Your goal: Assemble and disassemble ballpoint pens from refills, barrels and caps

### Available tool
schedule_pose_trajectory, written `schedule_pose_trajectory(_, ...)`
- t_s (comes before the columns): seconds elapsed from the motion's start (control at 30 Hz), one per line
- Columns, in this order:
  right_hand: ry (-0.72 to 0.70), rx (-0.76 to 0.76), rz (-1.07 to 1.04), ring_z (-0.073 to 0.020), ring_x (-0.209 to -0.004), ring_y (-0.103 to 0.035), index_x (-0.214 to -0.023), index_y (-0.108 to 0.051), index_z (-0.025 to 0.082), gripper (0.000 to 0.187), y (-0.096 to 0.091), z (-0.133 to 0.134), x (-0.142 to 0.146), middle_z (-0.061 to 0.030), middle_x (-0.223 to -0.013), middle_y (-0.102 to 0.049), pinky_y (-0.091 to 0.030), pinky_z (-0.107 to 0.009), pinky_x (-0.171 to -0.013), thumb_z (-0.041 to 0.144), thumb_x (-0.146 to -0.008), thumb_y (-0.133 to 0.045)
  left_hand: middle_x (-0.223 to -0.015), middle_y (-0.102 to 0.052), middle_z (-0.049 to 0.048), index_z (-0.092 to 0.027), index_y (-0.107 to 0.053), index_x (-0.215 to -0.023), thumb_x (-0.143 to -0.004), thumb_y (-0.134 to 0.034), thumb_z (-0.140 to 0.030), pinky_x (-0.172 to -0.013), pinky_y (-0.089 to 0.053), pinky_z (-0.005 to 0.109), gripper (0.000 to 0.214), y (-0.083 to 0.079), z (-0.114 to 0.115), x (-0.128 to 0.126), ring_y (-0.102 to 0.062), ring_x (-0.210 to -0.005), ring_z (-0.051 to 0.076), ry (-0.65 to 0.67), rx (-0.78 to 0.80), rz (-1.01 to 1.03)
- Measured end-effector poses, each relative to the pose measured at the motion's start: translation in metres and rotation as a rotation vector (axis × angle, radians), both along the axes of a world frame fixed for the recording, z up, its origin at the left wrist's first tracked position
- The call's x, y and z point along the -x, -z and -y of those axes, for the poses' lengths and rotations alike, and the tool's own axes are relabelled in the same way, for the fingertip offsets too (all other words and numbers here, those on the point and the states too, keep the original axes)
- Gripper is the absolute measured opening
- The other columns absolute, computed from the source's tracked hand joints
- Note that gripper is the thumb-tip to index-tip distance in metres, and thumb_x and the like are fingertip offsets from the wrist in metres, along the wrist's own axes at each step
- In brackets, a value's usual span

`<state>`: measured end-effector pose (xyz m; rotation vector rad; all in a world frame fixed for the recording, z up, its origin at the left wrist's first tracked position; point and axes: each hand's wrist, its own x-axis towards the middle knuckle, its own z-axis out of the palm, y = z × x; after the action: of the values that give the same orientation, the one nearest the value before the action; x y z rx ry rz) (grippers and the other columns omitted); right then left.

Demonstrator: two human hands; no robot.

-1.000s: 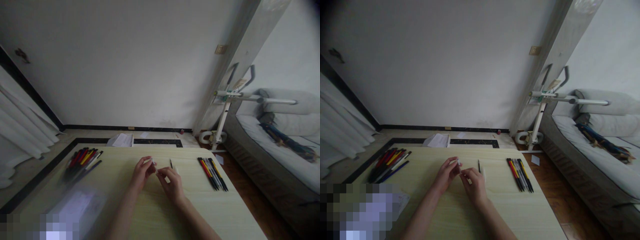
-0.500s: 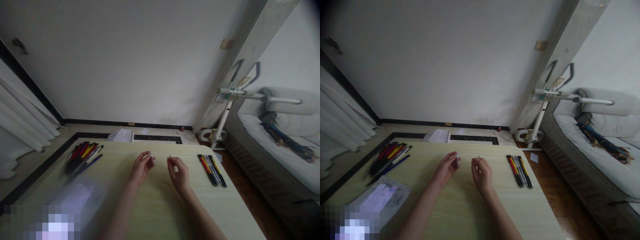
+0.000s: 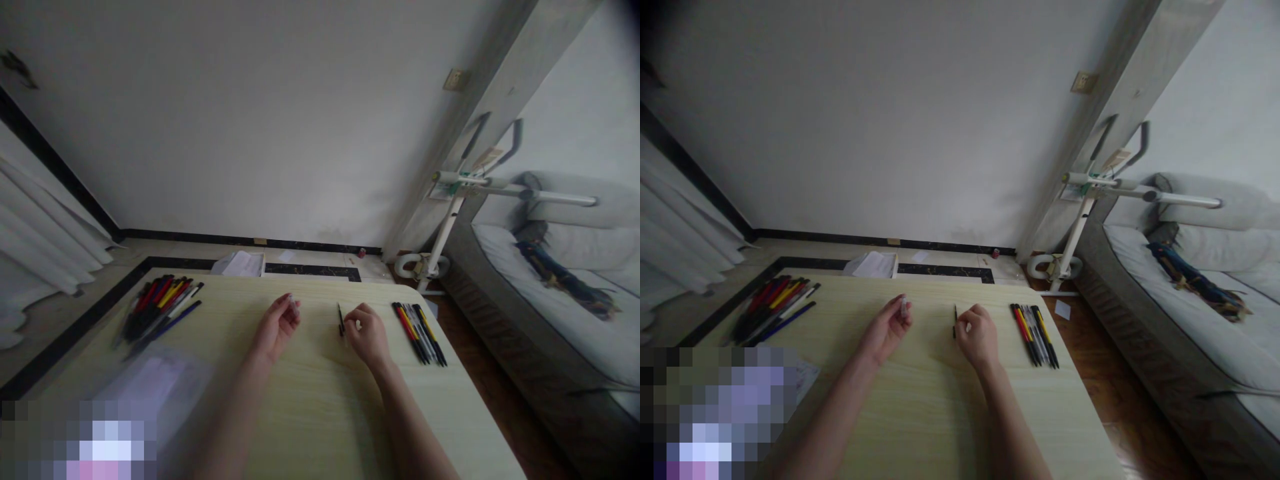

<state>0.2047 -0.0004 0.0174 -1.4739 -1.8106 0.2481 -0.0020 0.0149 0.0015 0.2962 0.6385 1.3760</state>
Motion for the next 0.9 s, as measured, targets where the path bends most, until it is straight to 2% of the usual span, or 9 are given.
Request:
schedule_pose_trajectory(0.37,-0.109,0.061,0.061,-0.0119,-0.06,-0.051,-0.059,-0.065,0.019,0.022,0.0,0.001,-0.002,-0.0023,-0.066,-0.056,-0.039,-0.022,-0.056,0.009,-0.068,-0.048,-0.073,-0.064,0.003,-0.013,-0.06,-0.088,-0.077,-0.054,-0.01,-0.054,-0.049,0.018,0.014,-0.003,-0.002,0.005,-0.059,-0.058,0.007,-0.028,0.048,0.177)
schedule_pose_trajectory(0.57,-0.134,0.091,0.078,-0.0116,-0.06,-0.051,-0.058,-0.066,0.019,0.023,0.002,0.001,-0.002,-0.0019,-0.066,-0.056,-0.039,-0.022,-0.058,0.009,-0.068,-0.048,-0.074,-0.065,0.0035,-0.013,-0.06,-0.09,-0.077,-0.053,-0.009,-0.054,-0.049,0.018,0.015,-0.002,-0.003,0.007,-0.059,-0.059,0.007,-0.025,0.054,0.208)
schedule_pose_trajectory(0.73,-0.187,0.126,0.052,-0.0112,-0.06,-0.051,-0.061,-0.067,0.019,0.025,0.002,0.001,0.0,-0.0022,-0.067,-0.055,-0.039,-0.022,-0.057,0.008,-0.069,-0.046,-0.074,-0.065,0.0025,-0.013,-0.06,-0.088,-0.079,-0.049,-0.007,-0.057,-0.049,0.017,0.016,-0.004,-0.003,0.011,-0.059,-0.061,0.006,-0.142,0.013,0.256)
schedule_pose_trajectory(0.9,-0.202,0.117,0.038,-0.0116,-0.062,-0.051,-0.061,-0.067,0.018,0.024,-0.001,0.002,0.0,-0.0025,-0.067,-0.055,-0.039,-0.022,-0.059,0.007,-0.069,-0.046,-0.074,-0.065,0.0022,-0.013,-0.06,-0.085,-0.082,-0.044,-0.006,-0.058,-0.049,0.016,0.018,-0.006,-0.004,0.014,-0.059,-0.062,0.006,-0.19,0.049,0.287)
